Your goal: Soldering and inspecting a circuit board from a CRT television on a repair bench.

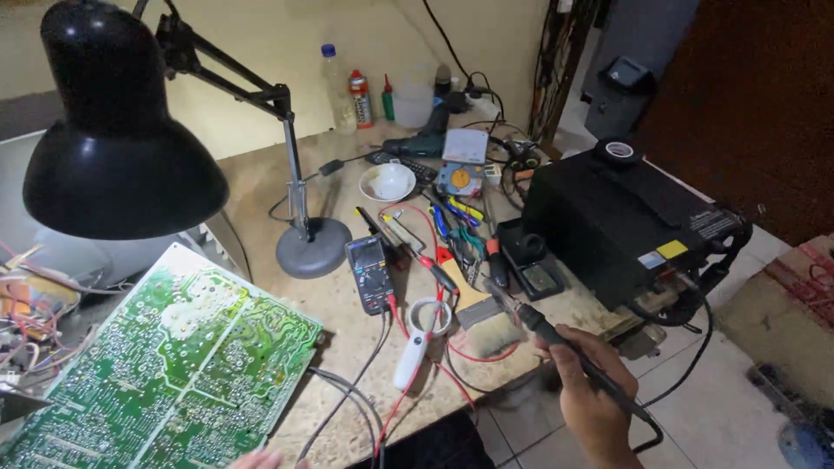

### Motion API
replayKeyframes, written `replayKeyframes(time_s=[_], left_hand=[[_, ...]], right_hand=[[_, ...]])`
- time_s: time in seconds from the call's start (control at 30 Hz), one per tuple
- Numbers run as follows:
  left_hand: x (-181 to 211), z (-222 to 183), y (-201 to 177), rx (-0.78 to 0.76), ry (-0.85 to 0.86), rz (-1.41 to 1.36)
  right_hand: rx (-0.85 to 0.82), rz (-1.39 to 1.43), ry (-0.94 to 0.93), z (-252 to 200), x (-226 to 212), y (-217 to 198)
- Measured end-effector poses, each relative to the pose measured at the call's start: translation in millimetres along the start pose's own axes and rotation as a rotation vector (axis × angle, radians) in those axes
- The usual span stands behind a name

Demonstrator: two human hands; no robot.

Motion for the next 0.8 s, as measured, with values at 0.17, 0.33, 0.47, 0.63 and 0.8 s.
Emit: replayKeyframes(time_s=[0.17, 0.33, 0.47, 0.63, 0.8], left_hand=[[9, 62, 102, -0.199, 0.046, -0.05], [-36, 97, 245, -0.537, -0.041, -0.106], [-98, 123, 340, -0.9, -0.034, 0.344], [-157, 106, 383, -1.433, -0.326, 0.609], [-152, 104, 382, -1.623, -0.626, 0.575]], right_hand=[[0.062, 0.093, 0.287, 5, 26, -32], [0.148, 0.14, 0.319, 1, 33, -56], [0.272, 0.042, 0.494, 1, 37, -70], [0.258, -0.047, 0.625, 11, 48, -87], [0.278, -0.043, 0.781, 7, 69, -86]])
Point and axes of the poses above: each hand's wrist, its own z-axis towards the middle knuckle, its own y-axis out of the palm, x = y × z, the point moved 9 cm from there along z, towards the middle knuckle, and after that the axes turned 11 degrees about y, right-handed, at the moved point
